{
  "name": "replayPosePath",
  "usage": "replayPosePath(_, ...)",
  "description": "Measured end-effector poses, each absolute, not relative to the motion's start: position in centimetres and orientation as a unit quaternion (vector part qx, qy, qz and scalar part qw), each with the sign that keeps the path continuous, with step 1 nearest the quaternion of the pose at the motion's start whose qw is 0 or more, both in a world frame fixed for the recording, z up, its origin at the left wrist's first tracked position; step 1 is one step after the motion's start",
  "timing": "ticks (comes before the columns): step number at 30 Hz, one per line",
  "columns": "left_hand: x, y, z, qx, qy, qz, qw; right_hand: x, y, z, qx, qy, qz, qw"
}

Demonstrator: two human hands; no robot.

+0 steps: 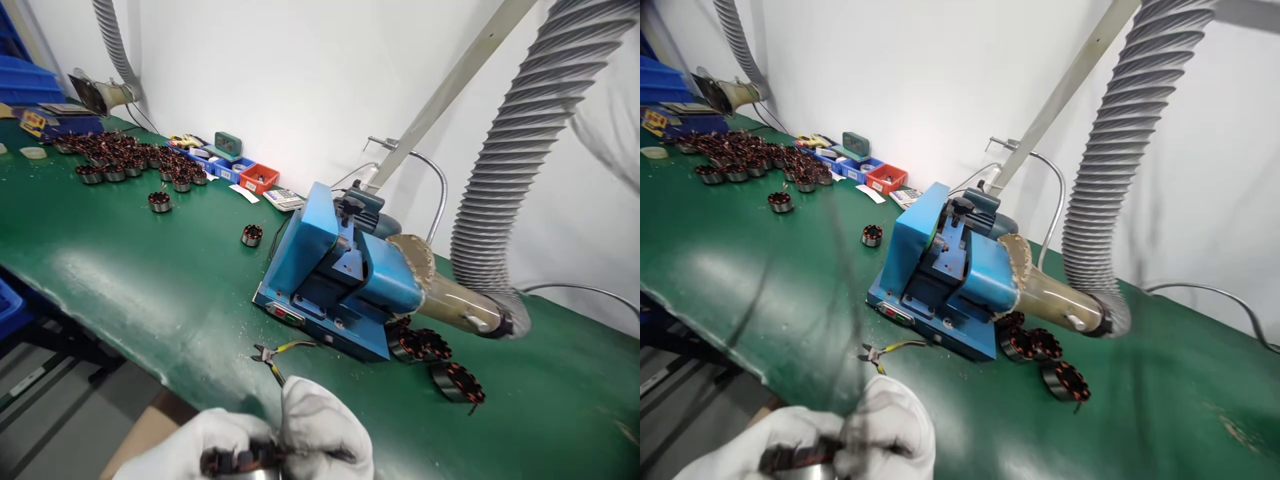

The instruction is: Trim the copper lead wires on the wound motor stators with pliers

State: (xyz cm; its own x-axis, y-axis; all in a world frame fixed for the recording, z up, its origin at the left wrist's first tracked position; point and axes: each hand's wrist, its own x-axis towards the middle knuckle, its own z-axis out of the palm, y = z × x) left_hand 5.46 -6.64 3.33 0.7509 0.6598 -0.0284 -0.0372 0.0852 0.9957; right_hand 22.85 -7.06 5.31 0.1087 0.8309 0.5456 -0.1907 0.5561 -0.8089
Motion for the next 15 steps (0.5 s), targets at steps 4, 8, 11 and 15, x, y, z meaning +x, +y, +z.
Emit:
replayPosePath(4,4.7,-6.9,3.0,0.609,0.245,0.234,0.717,23.8,-6.7,5.6,-0.277,-0.314,0.384,0.823)
replayPosePath(8,4.4,-6.1,3.5,0.626,0.249,0.247,0.696,26.1,-7.2,4.5,-0.332,-0.348,0.407,0.777)
replayPosePath(11,4.6,-5.8,4.2,0.706,0.310,0.263,0.580,27.4,-7.9,2.2,-0.356,-0.342,0.416,0.764)
replayPosePath(15,5.1,-5.1,4.1,0.808,0.360,0.272,0.378,27.2,-8.6,-0.8,-0.438,-0.295,0.479,0.701)
